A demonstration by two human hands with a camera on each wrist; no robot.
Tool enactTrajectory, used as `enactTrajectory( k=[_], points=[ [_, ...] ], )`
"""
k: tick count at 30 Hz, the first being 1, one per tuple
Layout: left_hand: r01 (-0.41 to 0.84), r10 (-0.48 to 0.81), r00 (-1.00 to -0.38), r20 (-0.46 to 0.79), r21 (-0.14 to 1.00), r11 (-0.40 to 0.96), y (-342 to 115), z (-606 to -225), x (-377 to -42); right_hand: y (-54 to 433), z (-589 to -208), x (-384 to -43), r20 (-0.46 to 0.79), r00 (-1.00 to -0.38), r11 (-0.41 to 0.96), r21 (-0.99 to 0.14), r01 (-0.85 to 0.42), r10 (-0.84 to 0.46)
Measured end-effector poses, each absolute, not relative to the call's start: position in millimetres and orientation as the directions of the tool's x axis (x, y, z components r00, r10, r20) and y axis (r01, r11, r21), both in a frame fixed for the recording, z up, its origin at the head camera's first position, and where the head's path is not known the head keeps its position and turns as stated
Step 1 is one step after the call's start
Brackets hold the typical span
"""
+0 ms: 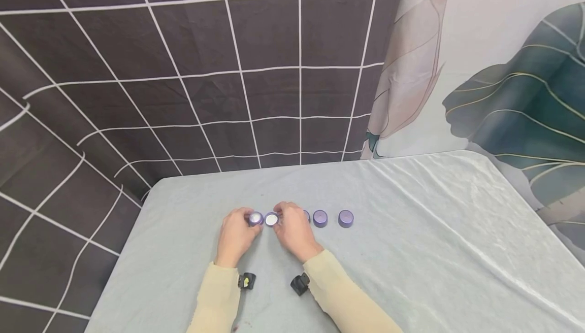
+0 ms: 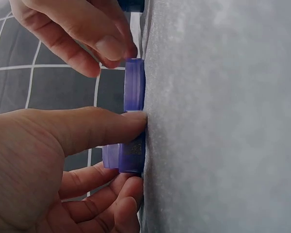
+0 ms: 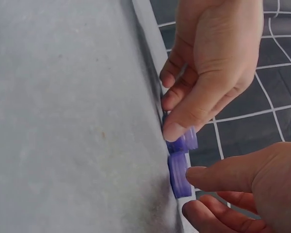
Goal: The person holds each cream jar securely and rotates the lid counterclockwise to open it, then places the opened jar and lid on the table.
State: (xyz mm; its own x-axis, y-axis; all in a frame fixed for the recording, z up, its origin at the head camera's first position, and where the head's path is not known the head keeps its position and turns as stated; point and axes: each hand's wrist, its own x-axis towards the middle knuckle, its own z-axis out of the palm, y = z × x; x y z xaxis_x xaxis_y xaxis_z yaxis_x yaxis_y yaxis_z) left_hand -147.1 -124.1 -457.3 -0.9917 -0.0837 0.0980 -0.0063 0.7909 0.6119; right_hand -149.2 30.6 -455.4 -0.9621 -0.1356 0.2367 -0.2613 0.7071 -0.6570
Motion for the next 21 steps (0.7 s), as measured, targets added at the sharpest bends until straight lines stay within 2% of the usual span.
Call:
enactTrajectory(
  k=[10,15,21],
  points=[
    [-0.01,-0.079,-0.993,0.085,0.614,0.789,-128.2,-457.6,-144.7,42.2,-445.9,-147.1,0.248,-0.96,0.655,-0.706,-0.271,-0.13],
    [0.047,-0.061,-0.988,0.144,0.643,0.764,-128.3,-452.6,-142.6,51.9,-437.9,-146.0,0.222,-0.968,0.628,-0.738,-0.247,-0.12],
    [0.105,-0.041,-0.98,0.192,0.688,0.719,-122.9,-441.8,-140.1,65.3,-433.1,-146.0,0.247,-0.965,0.613,-0.75,-0.25,-0.091]
  ],
)
